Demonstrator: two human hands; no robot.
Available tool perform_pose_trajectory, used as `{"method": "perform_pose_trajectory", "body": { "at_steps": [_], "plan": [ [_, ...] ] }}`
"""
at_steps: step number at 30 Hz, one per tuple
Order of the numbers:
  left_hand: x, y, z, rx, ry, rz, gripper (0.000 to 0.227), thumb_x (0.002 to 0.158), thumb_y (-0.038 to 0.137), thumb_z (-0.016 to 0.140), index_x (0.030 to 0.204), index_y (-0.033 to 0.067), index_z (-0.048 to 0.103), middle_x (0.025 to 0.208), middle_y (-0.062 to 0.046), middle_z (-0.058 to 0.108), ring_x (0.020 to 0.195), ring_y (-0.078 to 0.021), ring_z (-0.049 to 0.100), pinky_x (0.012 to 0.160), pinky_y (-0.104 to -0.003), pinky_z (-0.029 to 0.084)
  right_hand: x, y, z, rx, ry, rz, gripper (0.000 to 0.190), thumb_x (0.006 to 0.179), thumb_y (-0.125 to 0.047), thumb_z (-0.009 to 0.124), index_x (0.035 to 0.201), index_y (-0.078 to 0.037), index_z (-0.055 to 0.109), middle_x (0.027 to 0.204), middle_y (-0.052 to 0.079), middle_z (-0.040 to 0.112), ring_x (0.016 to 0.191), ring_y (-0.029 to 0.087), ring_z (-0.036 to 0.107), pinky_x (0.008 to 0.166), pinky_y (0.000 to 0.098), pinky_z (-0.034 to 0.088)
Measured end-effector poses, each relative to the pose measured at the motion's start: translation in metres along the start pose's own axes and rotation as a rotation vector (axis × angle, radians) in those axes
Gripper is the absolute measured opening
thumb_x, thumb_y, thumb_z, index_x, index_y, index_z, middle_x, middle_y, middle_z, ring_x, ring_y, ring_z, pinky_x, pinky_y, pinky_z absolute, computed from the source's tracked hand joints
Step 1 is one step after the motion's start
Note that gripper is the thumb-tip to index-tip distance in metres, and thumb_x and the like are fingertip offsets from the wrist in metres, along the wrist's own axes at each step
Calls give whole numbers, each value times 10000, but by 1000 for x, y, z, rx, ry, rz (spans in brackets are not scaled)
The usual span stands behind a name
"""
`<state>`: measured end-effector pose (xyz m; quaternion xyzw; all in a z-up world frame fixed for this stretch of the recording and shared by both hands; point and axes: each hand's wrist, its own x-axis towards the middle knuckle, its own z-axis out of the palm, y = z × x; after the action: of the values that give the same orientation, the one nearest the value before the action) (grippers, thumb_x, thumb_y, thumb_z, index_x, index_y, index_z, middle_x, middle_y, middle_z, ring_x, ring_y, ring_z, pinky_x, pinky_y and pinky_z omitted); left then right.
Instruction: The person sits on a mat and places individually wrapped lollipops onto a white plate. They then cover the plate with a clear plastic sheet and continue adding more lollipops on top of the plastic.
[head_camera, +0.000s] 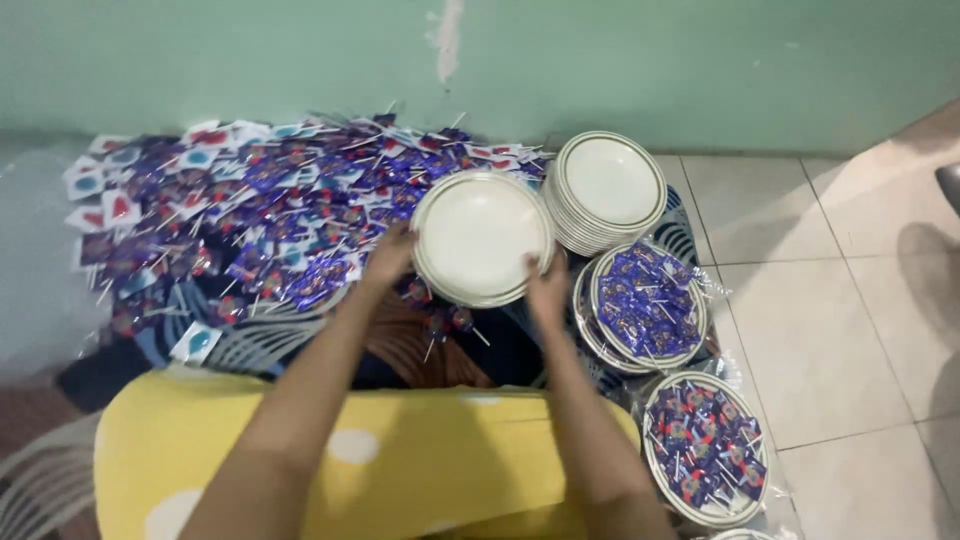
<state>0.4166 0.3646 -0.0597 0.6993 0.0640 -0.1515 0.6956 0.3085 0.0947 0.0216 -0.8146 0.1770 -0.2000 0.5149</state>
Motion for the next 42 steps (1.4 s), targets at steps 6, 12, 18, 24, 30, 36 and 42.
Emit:
{"method": "perform_pose_trajectory", "body": {
  "at_steps": [6, 12, 18, 24, 30, 36, 42],
  "plan": [
    [-102, -36, -189, 788, -138, -176, 446, 737, 326, 766, 1107, 79, 796, 955, -226, 790, 918, -379, 764, 823, -509, 581, -105, 36, 89, -239, -654, 188, 730, 922, -462, 724, 1518, -160, 431, 1442, 209, 579, 1320, 420, 554, 1087, 527, 490],
    [-139, -84, -249, 718, -13, -177, 485, 821, 395, 718, 1167, 58, 770, 927, -237, 784, 858, -361, 780, 753, -485, 618, -148, 17, 139, -581, -846, 147, 614, 958, -464, 608, 1524, -323, 420, 1353, 80, 677, 1302, 335, 604, 1088, 484, 493],
    [-156, -57, -211, 809, 6, -139, 337, 904, 314, 633, 1142, 107, 752, 837, -121, 786, 795, -282, 789, 847, -451, 581, -149, 1, 126, -433, -518, 208, 431, 1008, -297, 498, 1433, -287, 567, 1302, 157, 699, 1270, 391, 610, 1109, 489, 479],
    [-138, -63, -202, 733, 38, -134, 371, 917, 313, 606, 1177, 90, 750, 1055, -151, 775, 1066, -345, 729, 920, -472, 559, -139, 57, 129, -479, -403, 91, 452, 901, -294, 717, 1343, -238, 642, 1235, 122, 732, 1203, 366, 663, 1039, 475, 530],
    [-154, -20, -248, 825, 171, -135, 316, 917, 201, 623, 1186, 89, 747, 1060, -127, 763, 1053, -313, 731, 899, -437, 595, -136, -5, 162, -501, -309, -395, 662, 719, -170, 808, 1354, -241, 633, 1233, 125, 468, 1156, 420, 545, 1026, 530, 460],
    [-213, -9, -367, 1294, 745, 180, 435, 853, 256, 692, 1268, 129, 674, 1393, -115, 555, 1352, -331, 489, 953, -514, 528, -179, -109, 274, -196, -622, -361, 502, 794, -87, 731, 1281, -194, 677, 1240, 170, 481, 1174, 462, 563, 1058, 497, 456],
    [-219, -77, -467, 1638, 704, 276, 513, 900, 219, 688, 1406, 151, 638, 1475, -107, 603, 1425, -251, 512, 1124, -535, 374, -234, -155, 397, -151, -857, -346, 468, 825, -218, 775, 1282, -289, 698, 1237, 59, 514, 1114, 322, 656, 1004, 422, 527]
  ]
}}
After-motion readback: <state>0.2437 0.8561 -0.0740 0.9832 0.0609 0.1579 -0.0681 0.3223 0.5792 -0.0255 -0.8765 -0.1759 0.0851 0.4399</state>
